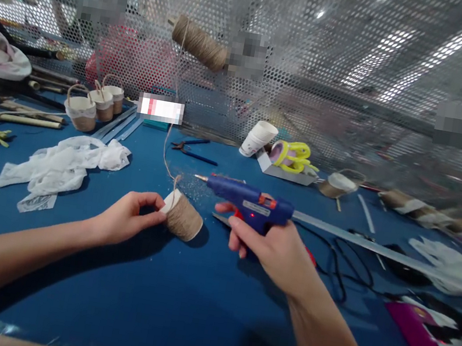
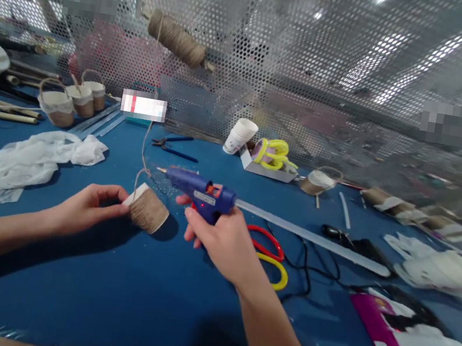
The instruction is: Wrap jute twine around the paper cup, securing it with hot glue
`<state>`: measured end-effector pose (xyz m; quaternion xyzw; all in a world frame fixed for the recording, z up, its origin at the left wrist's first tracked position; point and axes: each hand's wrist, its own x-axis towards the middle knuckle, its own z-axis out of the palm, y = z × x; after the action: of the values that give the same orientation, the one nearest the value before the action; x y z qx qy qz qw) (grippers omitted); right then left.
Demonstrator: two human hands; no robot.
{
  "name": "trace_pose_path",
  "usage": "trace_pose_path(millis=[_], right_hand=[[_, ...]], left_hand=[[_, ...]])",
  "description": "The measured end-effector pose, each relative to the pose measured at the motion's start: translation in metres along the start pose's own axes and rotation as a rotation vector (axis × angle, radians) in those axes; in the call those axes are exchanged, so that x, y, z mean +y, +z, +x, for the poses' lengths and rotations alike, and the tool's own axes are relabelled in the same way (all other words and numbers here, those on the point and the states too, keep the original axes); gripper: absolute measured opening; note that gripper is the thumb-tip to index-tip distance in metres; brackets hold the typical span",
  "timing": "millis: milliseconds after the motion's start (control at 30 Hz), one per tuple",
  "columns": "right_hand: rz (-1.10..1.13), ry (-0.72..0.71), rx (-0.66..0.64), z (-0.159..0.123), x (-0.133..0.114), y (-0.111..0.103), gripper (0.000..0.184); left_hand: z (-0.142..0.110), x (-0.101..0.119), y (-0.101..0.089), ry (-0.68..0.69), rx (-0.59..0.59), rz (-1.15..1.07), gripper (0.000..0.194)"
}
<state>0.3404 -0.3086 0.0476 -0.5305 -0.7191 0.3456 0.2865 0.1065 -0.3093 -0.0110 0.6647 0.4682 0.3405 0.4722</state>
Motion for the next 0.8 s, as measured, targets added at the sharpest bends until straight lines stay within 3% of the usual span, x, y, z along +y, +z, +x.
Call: trace_pose_path(millis=[100, 367, 600, 800], right_hand=[[-0.11, 0.009, 0.01, -0.009, 0.002, 0.009, 0.023], [-0.405, -0.221, 0.113, -0.017, 0.001, 0.016, 0.014], [-0.35, -0.248, 0.047, -0.019, 0.002, 0.018, 0.012], [-0.388, -0.277, 0.114, -0.02, 0.014, 0.022, 0.005]], left_hand=[[-0.001, 0.0, 0.001, 0.025, 0.015, 0.086, 0.023], [0.001, 0.001, 0.003, 0.07, 0.05, 0.198, 0.023], [0.003, 0.002, 0.002, 0.08, 0.033, 0.152, 0.021], [0.004, 0.003, 0.001, 0.053, 0.003, 0.133, 0.021]])
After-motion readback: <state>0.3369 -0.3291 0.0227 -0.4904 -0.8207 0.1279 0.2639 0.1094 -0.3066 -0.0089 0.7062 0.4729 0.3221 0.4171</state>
